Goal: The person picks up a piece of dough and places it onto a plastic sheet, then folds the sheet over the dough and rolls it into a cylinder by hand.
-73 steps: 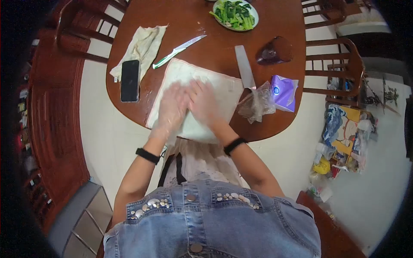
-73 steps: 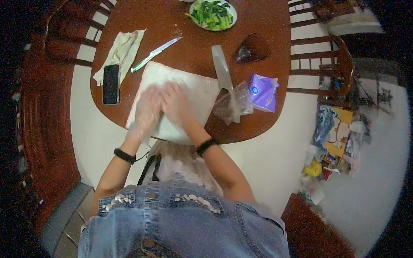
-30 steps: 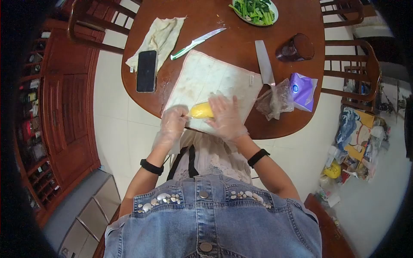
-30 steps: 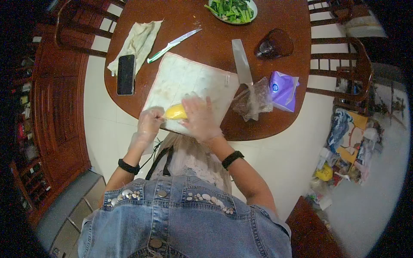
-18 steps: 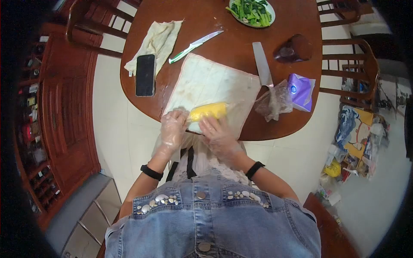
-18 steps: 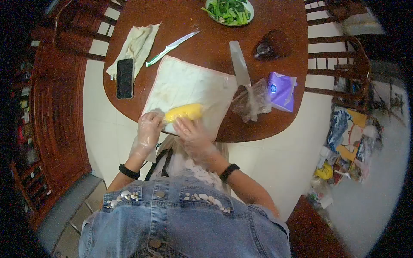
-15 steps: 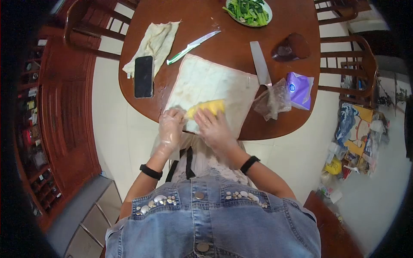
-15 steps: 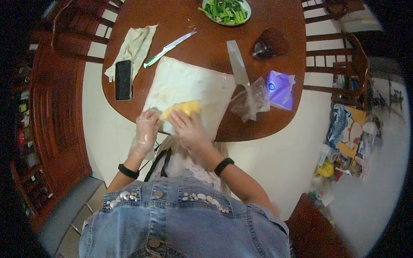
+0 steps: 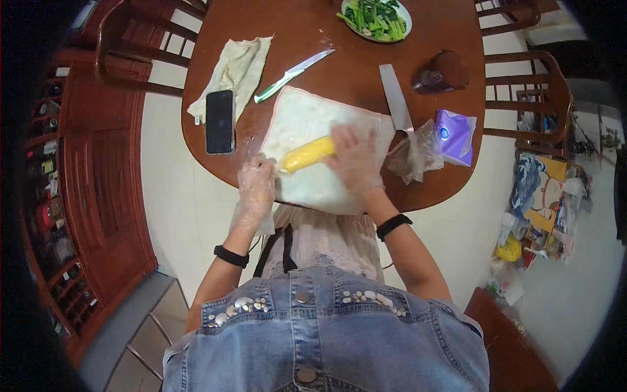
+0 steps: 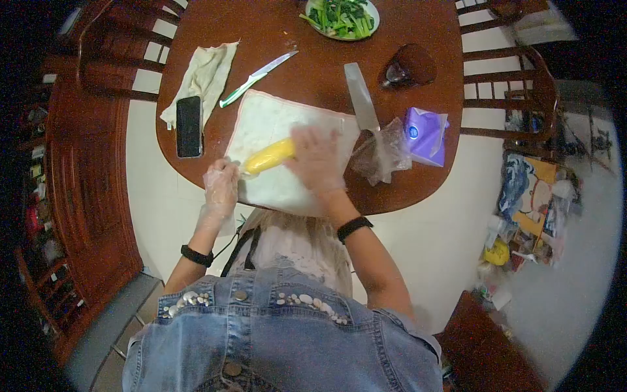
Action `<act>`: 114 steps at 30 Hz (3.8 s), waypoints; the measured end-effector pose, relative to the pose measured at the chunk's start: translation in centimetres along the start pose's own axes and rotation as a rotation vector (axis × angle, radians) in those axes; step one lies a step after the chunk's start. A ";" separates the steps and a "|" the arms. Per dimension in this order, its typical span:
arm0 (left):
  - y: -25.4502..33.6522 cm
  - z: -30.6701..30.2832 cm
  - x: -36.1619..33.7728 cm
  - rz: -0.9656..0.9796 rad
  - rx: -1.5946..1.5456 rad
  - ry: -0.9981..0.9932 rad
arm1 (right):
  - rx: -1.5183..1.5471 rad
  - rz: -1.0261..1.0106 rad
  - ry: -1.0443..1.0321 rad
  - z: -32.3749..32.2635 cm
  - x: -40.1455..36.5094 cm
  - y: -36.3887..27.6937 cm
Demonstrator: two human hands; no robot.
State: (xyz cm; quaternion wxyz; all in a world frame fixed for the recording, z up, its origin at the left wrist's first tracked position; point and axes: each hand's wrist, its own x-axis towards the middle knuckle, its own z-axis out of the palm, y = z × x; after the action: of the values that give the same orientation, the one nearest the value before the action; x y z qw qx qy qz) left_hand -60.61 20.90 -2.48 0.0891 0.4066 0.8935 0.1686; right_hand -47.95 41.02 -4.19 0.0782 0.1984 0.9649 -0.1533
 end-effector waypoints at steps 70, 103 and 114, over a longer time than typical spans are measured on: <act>5.7 -0.5 1.0 0.035 -0.122 0.139 | 0.082 -0.221 0.162 -1.0 -1.8 0.8; 4.0 2.6 2.1 -0.166 -0.111 0.101 | 0.030 -0.232 0.181 -2.6 1.6 1.1; 6.1 -0.5 -1.6 -0.147 -0.099 0.007 | -0.023 -0.441 0.158 -1.3 1.8 4.3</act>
State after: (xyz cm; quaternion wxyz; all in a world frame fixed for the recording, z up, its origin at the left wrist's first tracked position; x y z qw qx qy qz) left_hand -55.46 23.28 0.25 0.1180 0.3345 0.9118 0.2069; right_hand -47.92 45.87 -4.46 -0.0305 -0.0070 0.9897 -0.1397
